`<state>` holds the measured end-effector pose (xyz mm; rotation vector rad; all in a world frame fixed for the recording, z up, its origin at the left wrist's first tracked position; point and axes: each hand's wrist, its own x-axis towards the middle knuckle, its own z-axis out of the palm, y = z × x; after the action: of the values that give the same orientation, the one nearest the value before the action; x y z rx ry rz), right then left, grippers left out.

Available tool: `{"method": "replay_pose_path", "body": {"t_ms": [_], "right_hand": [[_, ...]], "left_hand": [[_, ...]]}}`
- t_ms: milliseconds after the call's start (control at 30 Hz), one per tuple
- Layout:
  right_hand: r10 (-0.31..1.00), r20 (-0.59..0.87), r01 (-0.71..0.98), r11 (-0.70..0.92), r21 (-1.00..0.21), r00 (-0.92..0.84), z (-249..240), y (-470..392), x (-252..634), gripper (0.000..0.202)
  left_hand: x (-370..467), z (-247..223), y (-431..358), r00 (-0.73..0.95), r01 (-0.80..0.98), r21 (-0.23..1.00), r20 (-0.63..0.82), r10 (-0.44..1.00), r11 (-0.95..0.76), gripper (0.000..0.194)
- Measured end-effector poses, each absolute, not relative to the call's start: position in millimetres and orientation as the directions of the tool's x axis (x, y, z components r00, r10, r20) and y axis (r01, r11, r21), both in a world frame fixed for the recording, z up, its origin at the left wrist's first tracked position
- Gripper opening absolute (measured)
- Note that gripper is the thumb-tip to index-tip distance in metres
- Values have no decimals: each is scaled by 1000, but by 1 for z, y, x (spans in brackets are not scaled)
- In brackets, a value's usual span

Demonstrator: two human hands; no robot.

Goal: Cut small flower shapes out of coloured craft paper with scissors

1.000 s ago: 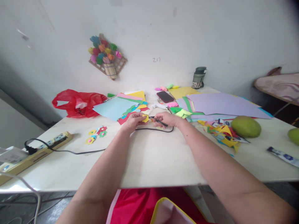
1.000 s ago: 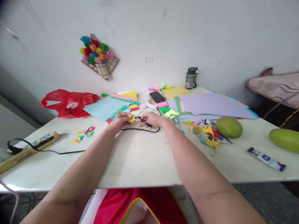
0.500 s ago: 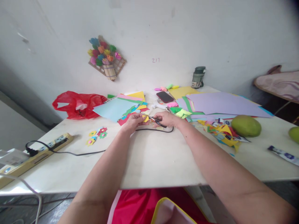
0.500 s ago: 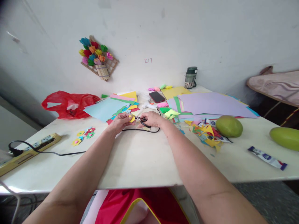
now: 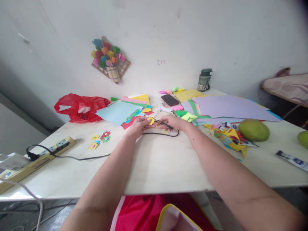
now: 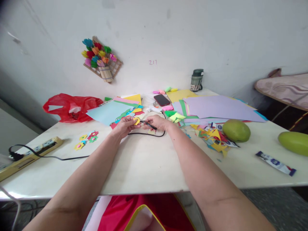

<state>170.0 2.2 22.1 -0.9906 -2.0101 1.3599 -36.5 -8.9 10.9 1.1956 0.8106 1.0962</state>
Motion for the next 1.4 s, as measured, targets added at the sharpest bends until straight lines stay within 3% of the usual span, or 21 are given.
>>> {"method": "replay_pose_path", "body": {"t_ms": [833, 1400], "right_hand": [[842, -34, 248, 119, -961, -539, 31, -9, 165, 19], [837, 17, 340, 241, -909, -548, 27, -4, 169, 35]], "left_hand": [[-31, 9, -8, 263, -291, 954, 9, 965, 71, 14], [-34, 10, -10, 248, -306, 949, 9, 969, 69, 15]]}}
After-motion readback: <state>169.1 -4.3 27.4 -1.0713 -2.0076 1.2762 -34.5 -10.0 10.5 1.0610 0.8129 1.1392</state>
